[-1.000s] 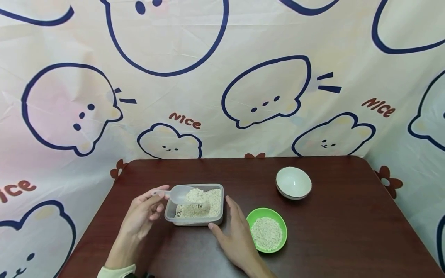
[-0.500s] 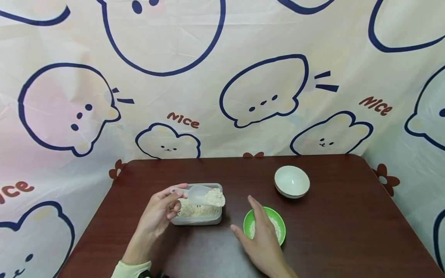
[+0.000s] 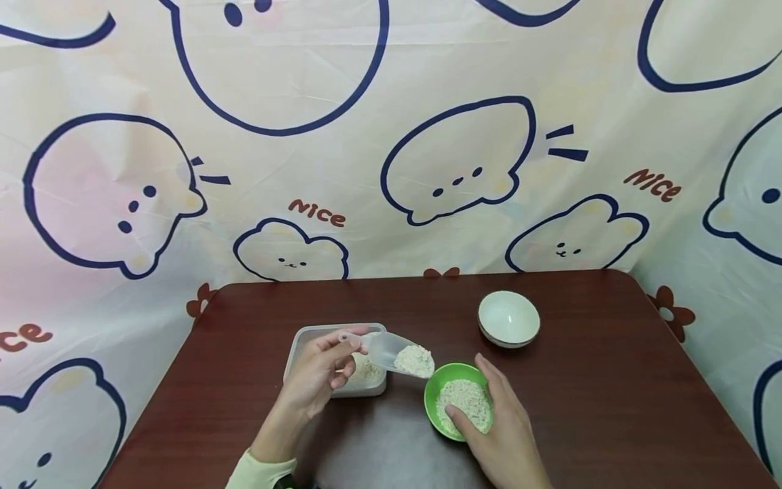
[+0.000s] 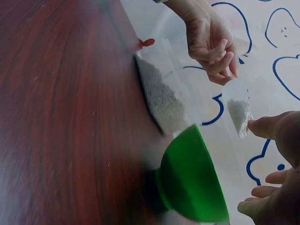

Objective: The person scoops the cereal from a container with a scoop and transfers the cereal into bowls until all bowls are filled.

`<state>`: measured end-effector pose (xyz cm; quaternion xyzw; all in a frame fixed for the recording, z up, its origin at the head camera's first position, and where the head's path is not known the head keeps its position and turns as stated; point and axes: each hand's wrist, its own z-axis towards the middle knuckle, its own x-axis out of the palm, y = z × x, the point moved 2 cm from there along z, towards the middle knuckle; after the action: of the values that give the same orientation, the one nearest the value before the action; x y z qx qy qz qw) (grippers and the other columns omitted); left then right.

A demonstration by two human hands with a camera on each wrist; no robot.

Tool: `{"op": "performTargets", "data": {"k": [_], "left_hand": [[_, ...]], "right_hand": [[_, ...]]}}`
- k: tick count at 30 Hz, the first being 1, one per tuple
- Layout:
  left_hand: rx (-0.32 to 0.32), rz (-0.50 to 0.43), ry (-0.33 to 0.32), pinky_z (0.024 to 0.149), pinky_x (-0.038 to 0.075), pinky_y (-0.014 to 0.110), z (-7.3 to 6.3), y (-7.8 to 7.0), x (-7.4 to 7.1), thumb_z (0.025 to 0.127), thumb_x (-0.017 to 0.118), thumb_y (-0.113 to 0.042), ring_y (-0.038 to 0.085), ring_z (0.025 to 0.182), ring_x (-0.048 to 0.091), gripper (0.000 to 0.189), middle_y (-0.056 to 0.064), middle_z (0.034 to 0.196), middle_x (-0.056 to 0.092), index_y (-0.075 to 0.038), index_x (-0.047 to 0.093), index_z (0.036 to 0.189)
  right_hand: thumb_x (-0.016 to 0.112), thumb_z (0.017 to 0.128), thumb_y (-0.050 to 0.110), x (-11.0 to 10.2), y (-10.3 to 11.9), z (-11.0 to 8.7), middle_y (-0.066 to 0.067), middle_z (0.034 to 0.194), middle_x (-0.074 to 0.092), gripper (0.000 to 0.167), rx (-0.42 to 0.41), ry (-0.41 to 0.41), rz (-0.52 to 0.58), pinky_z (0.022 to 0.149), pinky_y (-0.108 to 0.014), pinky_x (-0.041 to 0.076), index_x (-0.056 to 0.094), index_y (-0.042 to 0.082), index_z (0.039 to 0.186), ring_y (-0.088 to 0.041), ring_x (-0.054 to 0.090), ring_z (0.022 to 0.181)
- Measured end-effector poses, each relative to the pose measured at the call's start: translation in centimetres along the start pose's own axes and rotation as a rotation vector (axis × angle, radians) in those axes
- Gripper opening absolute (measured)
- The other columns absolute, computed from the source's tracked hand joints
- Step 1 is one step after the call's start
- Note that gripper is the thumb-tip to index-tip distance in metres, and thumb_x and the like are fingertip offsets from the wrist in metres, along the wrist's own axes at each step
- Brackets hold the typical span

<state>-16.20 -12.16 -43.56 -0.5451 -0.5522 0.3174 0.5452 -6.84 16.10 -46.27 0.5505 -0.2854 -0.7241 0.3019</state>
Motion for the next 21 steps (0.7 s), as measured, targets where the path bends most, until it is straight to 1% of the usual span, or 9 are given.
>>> {"op": "performTargets", "data": {"k": [5, 6, 7, 8, 10, 12, 15, 19, 21], "left_hand": [[-0.007, -0.001, 0.044, 0.048, 0.036, 0.014, 0.1, 0.5, 1.5, 0.103, 0.064, -0.011, 0.003, 0.055, 0.053, 0.043, -0.006, 0.086, 0.074, 0.007, 0.06, 0.142], [-0.008, 0.0, 0.052, 0.048, 0.036, 0.014, 0.2, 0.6, 1.7, 0.103, 0.065, -0.011, 0.003, 0.055, 0.054, 0.042, -0.006, 0.087, 0.074, 0.006, 0.061, 0.141], [-0.007, 0.001, 0.058, 0.048, 0.036, 0.014, 0.2, 0.7, 2.0, 0.103, 0.065, -0.011, 0.003, 0.056, 0.054, 0.041, -0.006, 0.087, 0.074, 0.005, 0.062, 0.141], [-0.006, 0.002, 0.063, 0.048, 0.036, 0.015, 0.2, 0.8, 2.2, 0.103, 0.065, -0.011, 0.003, 0.056, 0.054, 0.04, -0.006, 0.087, 0.074, 0.004, 0.063, 0.14], [0.0, 0.01, 0.077, 0.048, 0.036, 0.015, 0.2, 0.9, 2.7, 0.103, 0.065, -0.011, 0.003, 0.056, 0.053, 0.039, -0.005, 0.088, 0.073, 0.004, 0.064, 0.139], [0.007, 0.027, 0.093, 0.048, 0.037, 0.015, 0.3, 1.1, 3.2, 0.103, 0.064, -0.01, 0.003, 0.057, 0.053, 0.038, -0.005, 0.089, 0.073, 0.004, 0.064, 0.139], [0.017, 0.066, 0.11, 0.048, 0.039, 0.016, 0.5, 1.3, 4.0, 0.103, 0.063, -0.01, 0.005, 0.057, 0.054, 0.037, -0.005, 0.09, 0.072, 0.004, 0.065, 0.138], [0.032, 0.124, 0.117, 0.046, 0.041, 0.016, 0.6, 1.5, 5.1, 0.102, 0.065, -0.009, 0.006, 0.056, 0.055, 0.035, -0.003, 0.089, 0.072, 0.002, 0.068, 0.135], [0.045, 0.156, 0.117, 0.045, 0.042, 0.017, 0.6, 1.5, 5.6, 0.101, 0.066, -0.008, 0.006, 0.055, 0.056, 0.034, -0.001, 0.089, 0.072, 0.001, 0.069, 0.133]], "right_hand": [[0.089, 0.089, 0.04, -1.0, -1.5, -0.4, -0.009, 0.164, 0.049, 0.092, 0.051, 0.018, -0.047, 0.1, 0.01, 0.022, 0.041, 0.019, 0.164, -0.03, 0.052, 0.148], [0.089, 0.089, 0.04, -1.2, -1.9, -0.6, -0.011, 0.164, 0.049, 0.092, 0.059, 0.023, -0.056, 0.103, 0.007, 0.03, 0.041, 0.017, 0.164, -0.033, 0.053, 0.148], [0.089, 0.089, 0.042, -1.3, -2.2, -0.6, -0.012, 0.164, 0.05, 0.092, 0.071, 0.031, -0.069, 0.102, 0.004, 0.034, 0.042, 0.016, 0.164, -0.043, 0.055, 0.144], [0.089, 0.089, 0.043, -1.4, -2.5, -0.7, -0.012, 0.164, 0.049, 0.093, 0.097, 0.053, -0.07, 0.102, 0.001, 0.038, 0.042, 0.016, 0.164, -0.044, 0.055, 0.144], [0.088, 0.088, 0.047, -1.5, -3.2, -0.8, -0.014, 0.165, 0.047, 0.096, 0.154, 0.113, -0.044, 0.105, -0.014, 0.051, 0.04, 0.015, 0.164, -0.044, 0.054, 0.146], [0.089, 0.087, 0.048, -1.5, -3.9, -0.9, -0.018, 0.167, 0.045, 0.099, 0.194, 0.172, -0.013, 0.107, -0.034, 0.057, 0.039, 0.012, 0.165, -0.045, 0.053, 0.146], [0.089, 0.084, 0.055, -1.4, -4.6, -1.0, -0.016, 0.168, 0.044, 0.105, 0.23, 0.238, -0.007, 0.108, -0.038, 0.057, 0.038, 0.013, 0.165, -0.042, 0.053, 0.147], [0.092, 0.078, 0.058, -1.2, -5.0, -1.1, -0.014, 0.166, 0.048, 0.109, 0.194, 0.261, -0.044, 0.103, -0.022, 0.057, 0.041, 0.013, 0.164, -0.039, 0.057, 0.145], [0.094, 0.076, 0.056, -1.0, -5.1, -1.1, -0.016, 0.166, 0.047, 0.111, 0.189, 0.277, -0.039, 0.101, -0.02, 0.056, 0.041, 0.012, 0.163, -0.039, 0.057, 0.144]]}}
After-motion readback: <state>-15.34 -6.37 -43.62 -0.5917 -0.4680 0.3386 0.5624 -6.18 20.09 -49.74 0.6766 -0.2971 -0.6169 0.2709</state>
